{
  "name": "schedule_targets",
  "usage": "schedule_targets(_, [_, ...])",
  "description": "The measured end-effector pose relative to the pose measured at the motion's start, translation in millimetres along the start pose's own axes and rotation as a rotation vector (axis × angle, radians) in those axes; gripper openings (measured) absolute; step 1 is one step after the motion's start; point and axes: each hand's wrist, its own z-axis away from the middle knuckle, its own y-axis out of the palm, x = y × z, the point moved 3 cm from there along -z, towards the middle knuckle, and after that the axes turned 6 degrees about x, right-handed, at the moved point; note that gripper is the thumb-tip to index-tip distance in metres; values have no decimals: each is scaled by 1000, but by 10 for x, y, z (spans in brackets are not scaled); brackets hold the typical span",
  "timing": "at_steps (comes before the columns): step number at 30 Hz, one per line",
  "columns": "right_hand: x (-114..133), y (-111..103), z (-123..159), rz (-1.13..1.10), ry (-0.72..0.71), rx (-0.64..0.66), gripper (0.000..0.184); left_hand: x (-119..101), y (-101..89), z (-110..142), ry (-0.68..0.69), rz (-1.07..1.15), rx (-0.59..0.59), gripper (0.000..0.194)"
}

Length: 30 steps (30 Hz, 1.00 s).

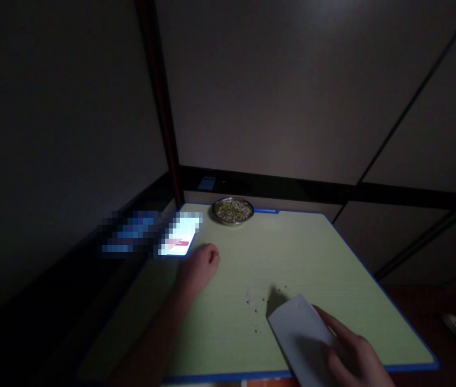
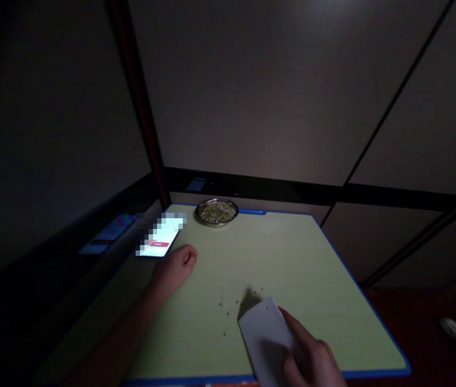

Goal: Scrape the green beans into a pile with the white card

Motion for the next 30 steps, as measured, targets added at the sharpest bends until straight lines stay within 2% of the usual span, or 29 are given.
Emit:
schedule_targets(8, [62,63,0,-14,15,41,56,-4,18,-3,19,1,-16,20])
schedule_targets(16, [-30,106,-68,13,16,105,60,-50,-26,24,-4,10,11,20])
schedule_targets(21, [34,168,-57,-30,-22,140,60,-39,-5,14,3,-6,-10,20])
schedule_targets(26, [-24,176,-91,-30,-12,103,59,-34,7,14,21,-19,-24,20])
schedule_targets(30, [-38,200,-113,-22,-5,122,58,-46,-5,23,18,-16,-19,20])
